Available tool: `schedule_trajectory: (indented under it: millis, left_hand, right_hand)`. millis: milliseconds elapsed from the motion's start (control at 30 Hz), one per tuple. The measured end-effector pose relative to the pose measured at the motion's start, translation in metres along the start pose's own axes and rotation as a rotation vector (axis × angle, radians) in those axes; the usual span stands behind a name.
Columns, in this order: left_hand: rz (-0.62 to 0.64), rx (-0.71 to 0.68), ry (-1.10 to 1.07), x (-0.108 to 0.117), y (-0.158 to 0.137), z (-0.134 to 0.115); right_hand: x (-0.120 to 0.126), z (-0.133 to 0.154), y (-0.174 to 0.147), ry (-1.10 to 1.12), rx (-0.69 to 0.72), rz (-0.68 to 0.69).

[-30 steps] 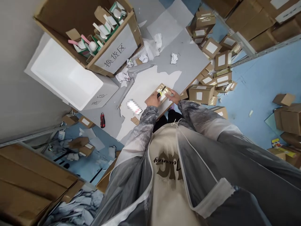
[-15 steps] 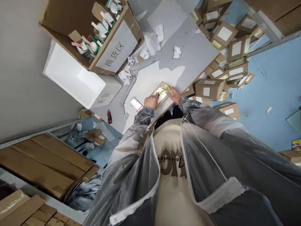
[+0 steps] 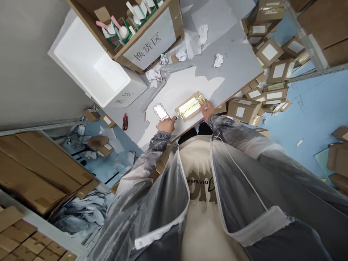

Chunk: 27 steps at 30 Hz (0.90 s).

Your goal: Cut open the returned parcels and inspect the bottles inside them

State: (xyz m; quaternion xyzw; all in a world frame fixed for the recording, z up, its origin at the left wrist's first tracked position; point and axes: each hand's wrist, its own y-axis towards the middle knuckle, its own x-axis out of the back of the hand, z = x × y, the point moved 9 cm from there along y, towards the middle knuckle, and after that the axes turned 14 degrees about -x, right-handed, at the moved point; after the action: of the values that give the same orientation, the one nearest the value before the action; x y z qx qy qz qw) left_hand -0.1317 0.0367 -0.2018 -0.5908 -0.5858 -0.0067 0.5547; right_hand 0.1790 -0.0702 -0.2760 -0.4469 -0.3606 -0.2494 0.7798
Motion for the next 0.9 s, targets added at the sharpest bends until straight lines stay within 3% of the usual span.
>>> schedule_trajectory:
  millis: [100, 167, 267, 367, 433, 600, 900]
  left_hand:
    - [-0.141, 0.074, -0.108, -0.013, -0.025, 0.022]
    - [-0.247, 0.183, -0.237, -0.028, -0.039, 0.037]
    - [-0.359, 0.309, -0.465, -0.059, -0.044, 0.04]
    - [-0.456, 0.281, -0.666, -0.078, -0.028, 0.018]
    - [-0.517, 0.249, -0.748, -0.081, -0.015, 0.005]
    - [-0.562, 0.264, -0.774, -0.078, 0.006, -0.003]
    - [-0.501, 0.188, -0.73, -0.074, 0.01, -0.026]
  right_hand:
    - [0.01, 0.007, -0.004, -0.052, -0.059, -0.026]
    - [0.022, 0.02, -0.008, -0.139, -0.051, -0.121]
    - [0.027, 0.066, -0.018, -0.315, 0.239, -0.166]
    - [0.008, 0.108, -0.031, -0.537, 0.609, 0.022]
    - [0.001, 0.12, -0.03, -0.638, 0.713, 0.122]
    - [-0.002, 0.127, -0.008, -0.755, 0.708, 0.22]
    - [-0.001, 0.125, -0.007, -0.853, 0.679, 0.172]
